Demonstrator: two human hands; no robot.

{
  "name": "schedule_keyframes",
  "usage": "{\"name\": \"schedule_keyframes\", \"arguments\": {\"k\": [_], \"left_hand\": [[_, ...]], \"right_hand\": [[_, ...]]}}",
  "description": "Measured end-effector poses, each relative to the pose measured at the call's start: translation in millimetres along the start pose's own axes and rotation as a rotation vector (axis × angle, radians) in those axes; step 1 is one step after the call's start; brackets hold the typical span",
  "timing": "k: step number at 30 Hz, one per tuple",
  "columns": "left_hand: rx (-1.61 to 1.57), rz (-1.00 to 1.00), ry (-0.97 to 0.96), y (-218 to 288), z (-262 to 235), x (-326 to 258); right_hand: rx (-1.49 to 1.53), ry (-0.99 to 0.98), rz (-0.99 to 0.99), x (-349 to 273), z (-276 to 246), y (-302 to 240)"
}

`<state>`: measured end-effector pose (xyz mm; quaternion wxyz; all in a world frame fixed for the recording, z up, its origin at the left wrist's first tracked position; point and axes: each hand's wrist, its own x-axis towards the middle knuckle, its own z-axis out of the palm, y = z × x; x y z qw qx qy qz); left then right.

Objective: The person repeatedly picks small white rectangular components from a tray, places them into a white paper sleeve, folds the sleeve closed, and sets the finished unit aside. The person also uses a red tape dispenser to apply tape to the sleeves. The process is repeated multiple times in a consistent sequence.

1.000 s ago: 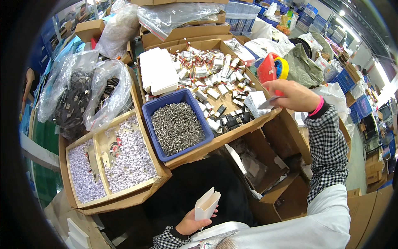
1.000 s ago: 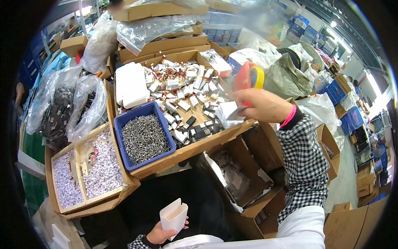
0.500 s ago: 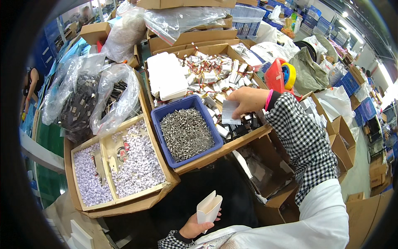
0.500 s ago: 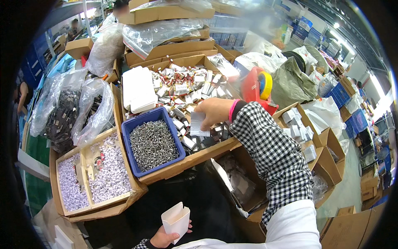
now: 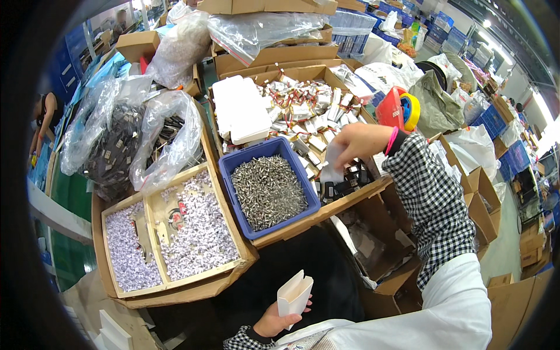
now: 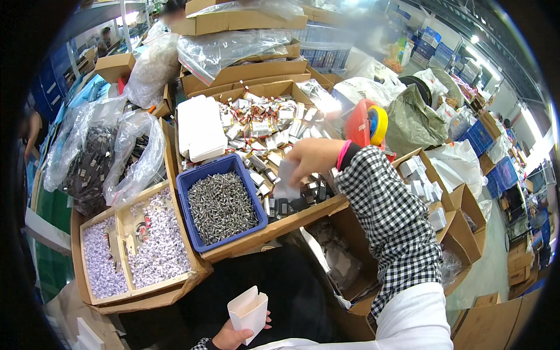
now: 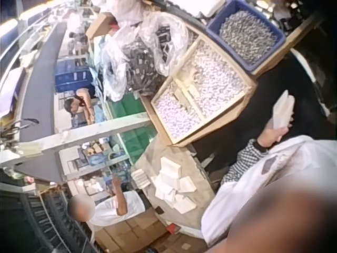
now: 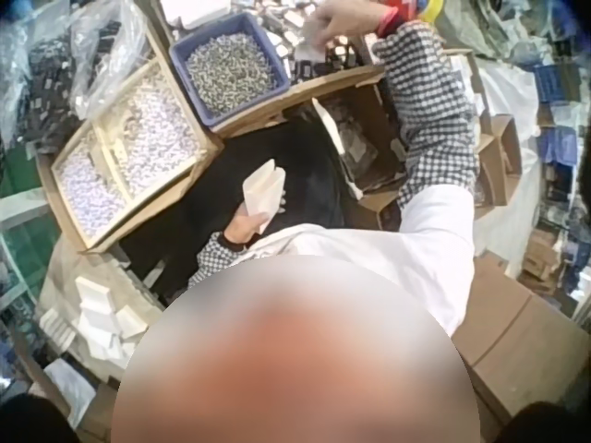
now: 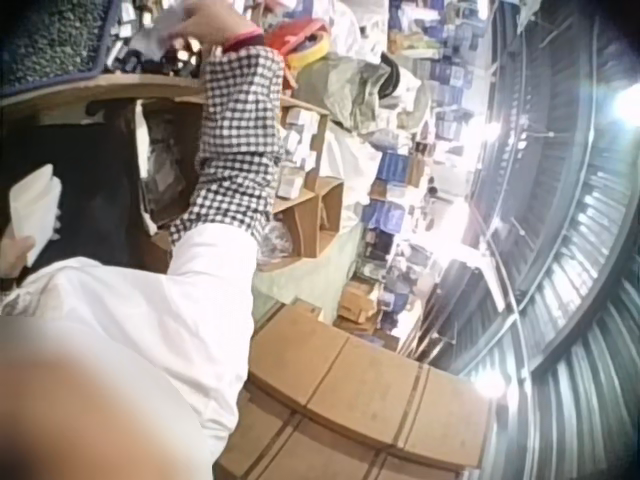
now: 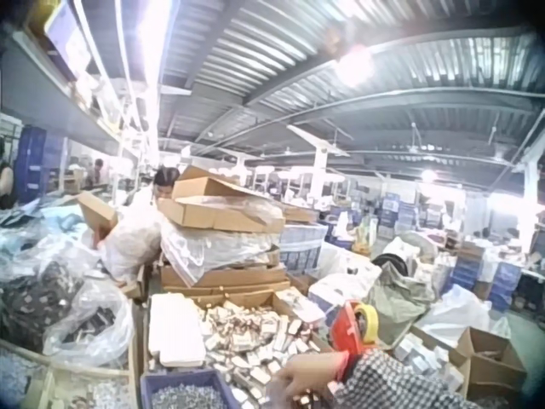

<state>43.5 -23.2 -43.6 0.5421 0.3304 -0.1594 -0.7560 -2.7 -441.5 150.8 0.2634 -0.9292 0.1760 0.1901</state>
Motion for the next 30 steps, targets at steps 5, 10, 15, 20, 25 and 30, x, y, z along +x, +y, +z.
{"name": "schedule_keyframes", "arguments": {"k": [5,10,15,20,25,30], "left_hand": [[0.009,0.031,0.02,1.5,3.3,-0.7],[0.011,0.028,0.018,1.2,5.0,-0.4],[0.037,0.068,0.015,1.9,5.0,-4.1],[0.038,0.121,0.016,7.2,13.2,-9.8],[-0.1,0.253,-0.008,12.7,19.1,-16.7],[-0.087,0.286,-0.042,13.3,18.6,-16.6]], "right_hand": [[0.197,0.309,0.077,19.4,-6.5,13.0],[-0.048,0.269,0.17,50.4,2.5,7.6],[-0.232,0.324,0.156,51.7,4.1,3.2],[-0.209,0.413,0.149,41.3,7.9,-3.2],[-0.096,0.696,0.081,-6.9,15.2,-10.7],[0.02,0.953,-0.011,-56.0,48.3,-20.8]]}}
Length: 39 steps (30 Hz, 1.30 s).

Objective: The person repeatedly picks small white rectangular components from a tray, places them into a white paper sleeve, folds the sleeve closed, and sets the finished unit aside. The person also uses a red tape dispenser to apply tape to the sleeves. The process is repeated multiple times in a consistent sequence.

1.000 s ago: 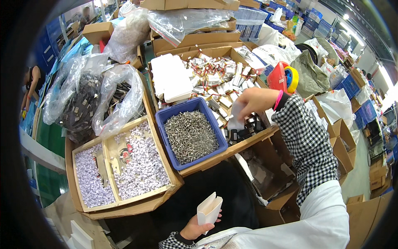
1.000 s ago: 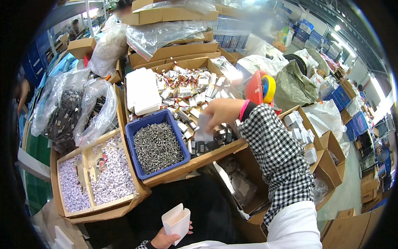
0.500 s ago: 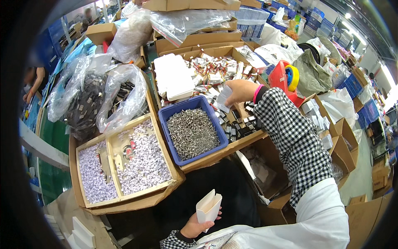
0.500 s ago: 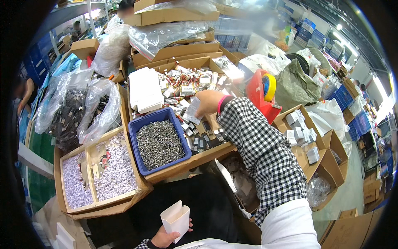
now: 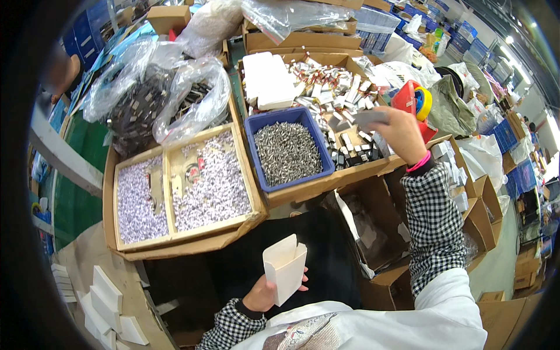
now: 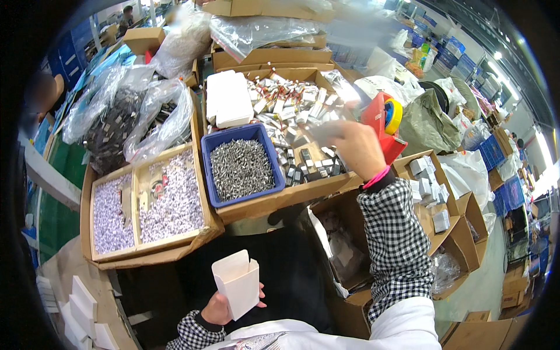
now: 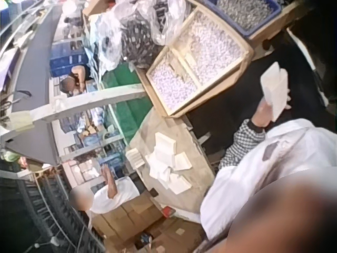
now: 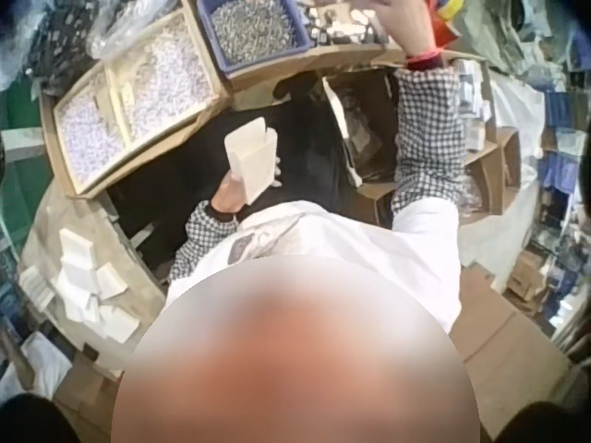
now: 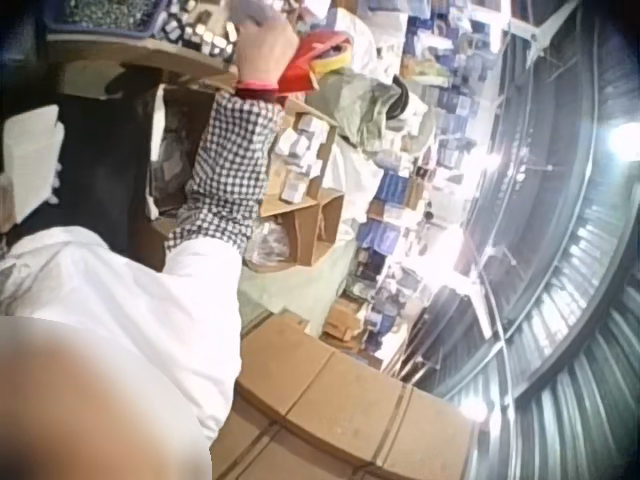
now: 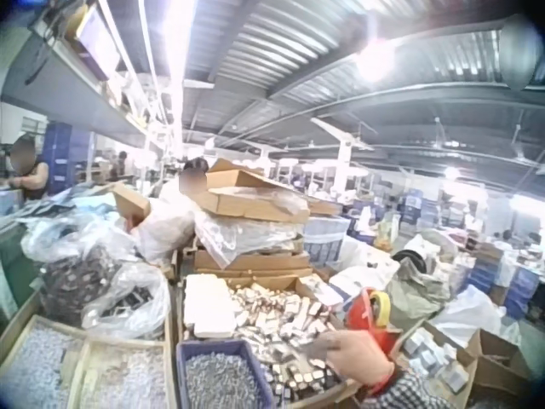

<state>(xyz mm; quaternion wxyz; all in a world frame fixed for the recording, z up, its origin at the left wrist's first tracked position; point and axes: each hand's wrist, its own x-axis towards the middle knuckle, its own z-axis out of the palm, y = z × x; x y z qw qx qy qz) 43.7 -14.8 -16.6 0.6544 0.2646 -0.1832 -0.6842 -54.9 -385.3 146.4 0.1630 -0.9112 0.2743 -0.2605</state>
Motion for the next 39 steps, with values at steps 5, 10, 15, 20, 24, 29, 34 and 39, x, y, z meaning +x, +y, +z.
{"name": "schedule_keyframes", "arguments": {"k": [5,10,15,20,24,29,34,39], "left_hand": [[0.068,0.005,-0.019,-0.3,4.9,-2.7],[0.09,-0.03,-0.024,2.8,6.4,-4.2],[0.132,-0.013,-0.025,2.9,8.0,-5.5],[0.246,-0.005,0.02,3.6,11.1,-8.2],[0.395,-0.069,0.088,2.0,15.7,-8.3],[0.292,-0.01,0.021,1.6,14.9,-10.2],[0.151,0.002,-0.047,-0.7,13.0,-10.5],[0.152,0.017,-0.08,0.9,11.5,-6.8]], "right_hand": [[0.067,0.176,0.087,-12.6,-9.3,-10.1],[0.426,-0.231,-0.14,-42.8,-14.8,-63.9],[0.272,-0.603,-0.463,-73.1,1.8,-114.8],[-0.072,-0.531,-0.653,-86.9,18.8,-130.7],[-0.027,-0.564,-0.7,-99.4,28.9,-138.5],[0.158,-0.615,-0.625,-107.8,50.1,-145.2],[0.31,-0.674,-0.452,-107.6,42.9,-147.5],[0.362,-0.605,-0.449,-104.8,38.6,-149.6]]}}
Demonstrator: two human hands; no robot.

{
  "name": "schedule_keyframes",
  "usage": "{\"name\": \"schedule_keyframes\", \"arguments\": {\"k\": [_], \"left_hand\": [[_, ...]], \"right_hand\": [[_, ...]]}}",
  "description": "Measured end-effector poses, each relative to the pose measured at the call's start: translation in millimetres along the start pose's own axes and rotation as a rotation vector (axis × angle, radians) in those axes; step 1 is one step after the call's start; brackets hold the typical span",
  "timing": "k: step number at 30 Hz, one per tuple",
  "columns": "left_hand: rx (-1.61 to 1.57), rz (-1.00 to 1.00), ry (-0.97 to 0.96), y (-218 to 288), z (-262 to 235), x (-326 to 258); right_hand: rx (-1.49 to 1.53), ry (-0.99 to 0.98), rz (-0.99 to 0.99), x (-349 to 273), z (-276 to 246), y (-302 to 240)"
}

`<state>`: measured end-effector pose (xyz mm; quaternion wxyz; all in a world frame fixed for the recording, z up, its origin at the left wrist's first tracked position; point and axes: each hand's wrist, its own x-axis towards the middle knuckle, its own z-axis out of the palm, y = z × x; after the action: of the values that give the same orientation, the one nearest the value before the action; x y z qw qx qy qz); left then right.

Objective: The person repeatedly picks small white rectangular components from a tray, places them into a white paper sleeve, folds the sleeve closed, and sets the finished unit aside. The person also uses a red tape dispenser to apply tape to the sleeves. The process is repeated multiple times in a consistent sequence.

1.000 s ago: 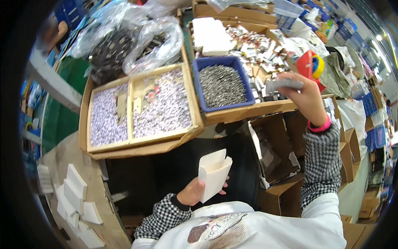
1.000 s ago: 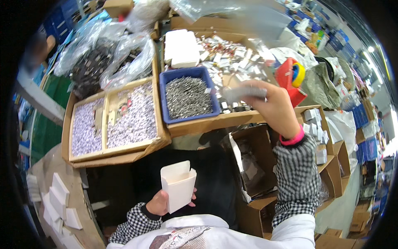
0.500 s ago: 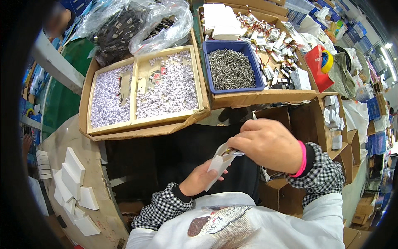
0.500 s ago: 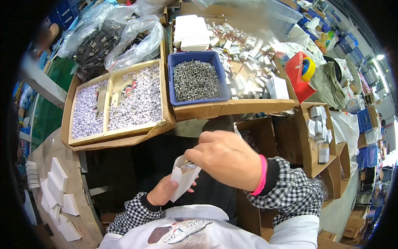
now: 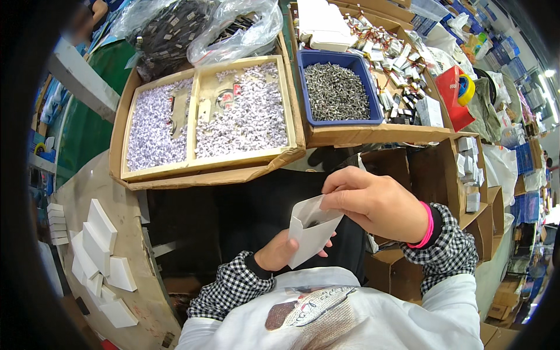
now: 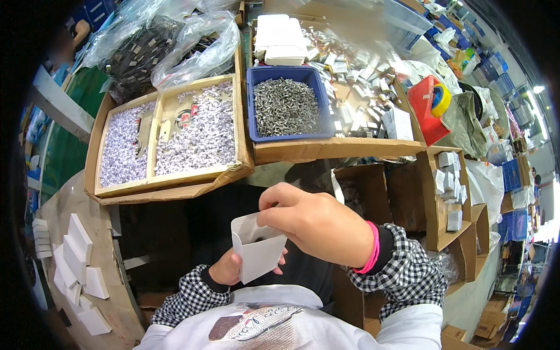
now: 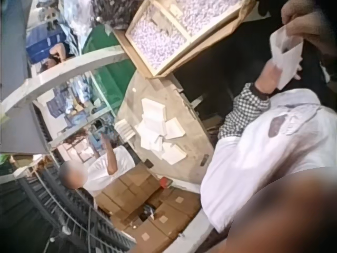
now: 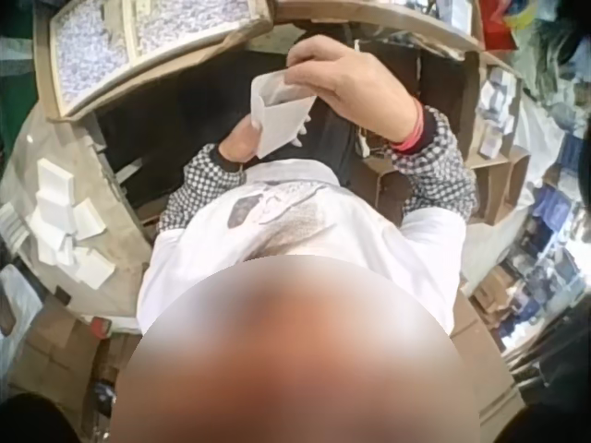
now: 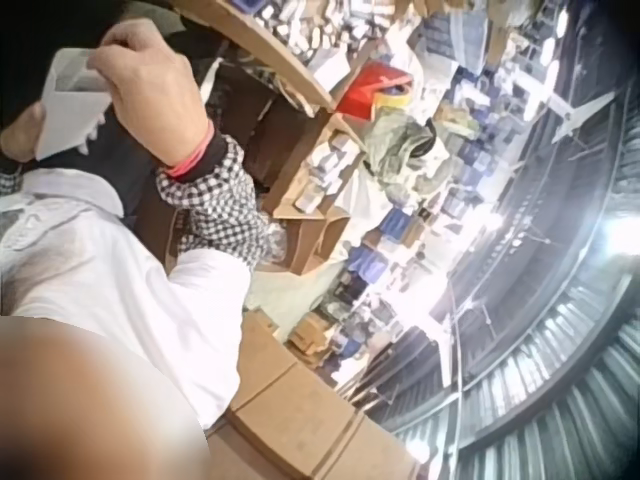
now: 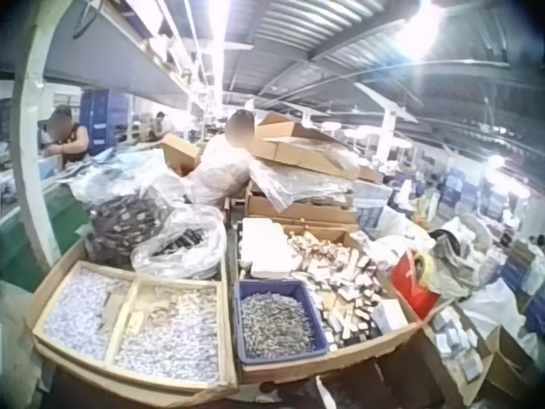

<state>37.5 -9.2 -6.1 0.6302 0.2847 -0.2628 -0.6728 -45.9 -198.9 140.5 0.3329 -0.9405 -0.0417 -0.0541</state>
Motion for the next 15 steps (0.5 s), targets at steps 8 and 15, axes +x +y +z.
{"name": "schedule_keyframes", "arguments": {"k": [8,15], "left_hand": [[-0.133,0.041,0.006,7.7,0.8,2.6],[-0.245,-0.049,0.058,-9.1,-14.1,-13.0]], "right_hand": [[-0.145,0.277,-0.027,-1.0,-11.7,8.4],[0.524,-0.014,0.329,-37.3,52.8,19.1]]}}
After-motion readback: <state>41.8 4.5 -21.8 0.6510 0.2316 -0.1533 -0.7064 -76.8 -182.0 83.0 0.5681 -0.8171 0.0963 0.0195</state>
